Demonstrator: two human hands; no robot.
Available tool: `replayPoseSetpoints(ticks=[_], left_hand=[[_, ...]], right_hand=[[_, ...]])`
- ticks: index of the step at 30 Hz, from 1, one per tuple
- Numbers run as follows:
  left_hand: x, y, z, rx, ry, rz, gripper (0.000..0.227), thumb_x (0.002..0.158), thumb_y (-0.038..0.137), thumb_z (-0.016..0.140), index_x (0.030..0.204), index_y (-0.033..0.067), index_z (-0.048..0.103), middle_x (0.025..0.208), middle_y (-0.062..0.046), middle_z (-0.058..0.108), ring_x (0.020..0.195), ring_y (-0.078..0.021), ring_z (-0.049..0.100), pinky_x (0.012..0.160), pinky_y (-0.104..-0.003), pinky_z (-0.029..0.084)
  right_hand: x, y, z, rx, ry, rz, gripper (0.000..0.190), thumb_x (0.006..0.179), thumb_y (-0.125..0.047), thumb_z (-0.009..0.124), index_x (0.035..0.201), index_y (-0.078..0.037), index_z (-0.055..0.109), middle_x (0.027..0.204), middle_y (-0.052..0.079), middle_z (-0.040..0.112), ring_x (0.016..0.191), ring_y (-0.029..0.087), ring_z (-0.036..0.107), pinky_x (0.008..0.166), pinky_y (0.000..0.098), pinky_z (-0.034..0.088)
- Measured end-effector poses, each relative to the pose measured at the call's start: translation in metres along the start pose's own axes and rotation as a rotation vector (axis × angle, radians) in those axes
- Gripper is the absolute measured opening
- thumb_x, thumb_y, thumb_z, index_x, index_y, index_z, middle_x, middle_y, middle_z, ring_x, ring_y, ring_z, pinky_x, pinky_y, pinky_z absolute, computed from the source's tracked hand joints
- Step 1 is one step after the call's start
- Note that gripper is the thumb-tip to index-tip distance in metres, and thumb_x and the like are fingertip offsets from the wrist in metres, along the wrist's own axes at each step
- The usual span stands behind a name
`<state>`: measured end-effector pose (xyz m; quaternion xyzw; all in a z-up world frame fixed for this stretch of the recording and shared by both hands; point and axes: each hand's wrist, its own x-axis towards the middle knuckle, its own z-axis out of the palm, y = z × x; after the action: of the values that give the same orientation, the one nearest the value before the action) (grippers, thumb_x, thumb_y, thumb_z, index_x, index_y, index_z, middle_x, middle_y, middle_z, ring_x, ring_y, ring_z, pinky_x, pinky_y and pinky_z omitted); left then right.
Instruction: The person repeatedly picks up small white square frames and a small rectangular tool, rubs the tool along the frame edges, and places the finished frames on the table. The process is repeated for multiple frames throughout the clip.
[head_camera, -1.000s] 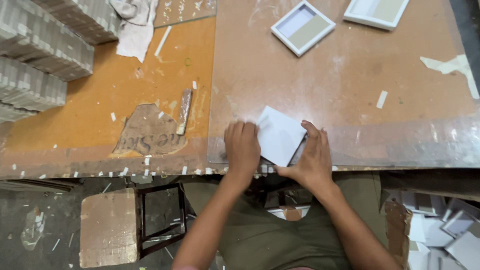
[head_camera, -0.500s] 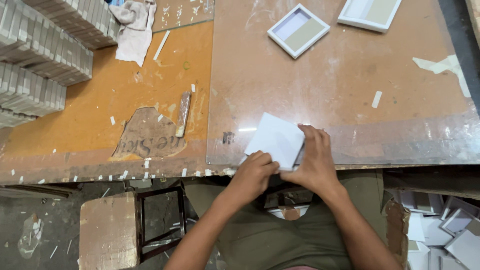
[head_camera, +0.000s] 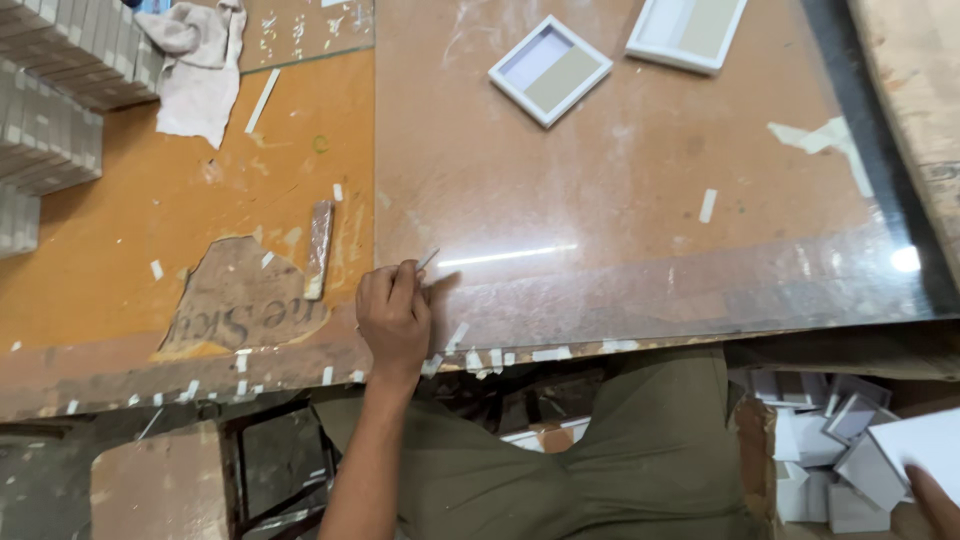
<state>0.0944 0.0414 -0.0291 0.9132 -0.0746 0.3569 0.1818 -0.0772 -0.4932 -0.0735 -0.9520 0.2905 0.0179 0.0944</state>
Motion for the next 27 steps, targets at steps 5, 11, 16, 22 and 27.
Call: replayPoseSetpoints(ticks=[5,11,16,22,27], left_hand=[[0.007,0.008,0.011,0.063,-0.126,0.036,0.014,0.089,0.009,0.072,0.099,0.0019,0.067,0.093,-0.012,0.062,0.086,-0.0299,0.06,0.075,-0.044,0.045],[0.009,0.009,0.008,0.075,-0.14,-0.04,0.015,0.088,0.008,0.069,0.102,0.0018,0.068,0.094,-0.012,0.063,0.088,-0.0307,0.059,0.074,-0.045,0.043],[0.013,0.008,0.005,0.099,-0.154,-0.064,0.022,0.081,0.004,0.067,0.102,0.0015,0.065,0.093,-0.013,0.062,0.086,-0.0316,0.059,0.073,-0.046,0.043],[0.01,0.009,0.008,0.094,0.0,-0.067,0.017,0.091,0.002,0.067,0.107,-0.0012,0.061,0.099,-0.016,0.065,0.087,-0.0343,0.06,0.076,-0.046,0.048],[0.011,0.021,-0.008,-0.181,0.056,0.001,0.036,0.09,0.003,0.066,0.126,-0.0008,0.062,0.1,-0.015,0.069,0.085,-0.0316,0.068,0.072,-0.042,0.054]], right_hand=[[0.026,-0.159,0.0,0.619,0.327,-0.549,0.068,0.085,-0.021,0.088,0.144,-0.003,0.06,0.149,0.019,0.055,0.146,0.037,0.052,0.122,0.0481,0.041],[0.114,-0.402,0.01,0.749,0.23,-0.999,0.066,0.089,-0.024,0.081,0.146,-0.005,0.054,0.153,0.02,0.046,0.142,0.041,0.038,0.12,0.0523,0.032],[0.185,-0.49,0.014,0.137,0.189,-1.044,0.055,0.083,-0.04,0.071,0.126,-0.007,0.065,0.134,0.017,0.059,0.125,0.044,0.042,0.102,0.0703,0.025],[0.145,-0.455,0.012,0.498,-0.008,-1.302,0.028,0.093,-0.033,0.058,0.091,-0.006,0.064,0.092,0.016,0.061,0.097,0.033,0.056,0.093,0.0536,0.039],[0.055,-0.369,0.014,1.186,-0.899,-0.873,0.023,0.096,-0.03,0.051,0.098,-0.008,0.058,0.077,-0.003,0.056,0.069,0.009,0.057,0.061,0.0271,0.047]])
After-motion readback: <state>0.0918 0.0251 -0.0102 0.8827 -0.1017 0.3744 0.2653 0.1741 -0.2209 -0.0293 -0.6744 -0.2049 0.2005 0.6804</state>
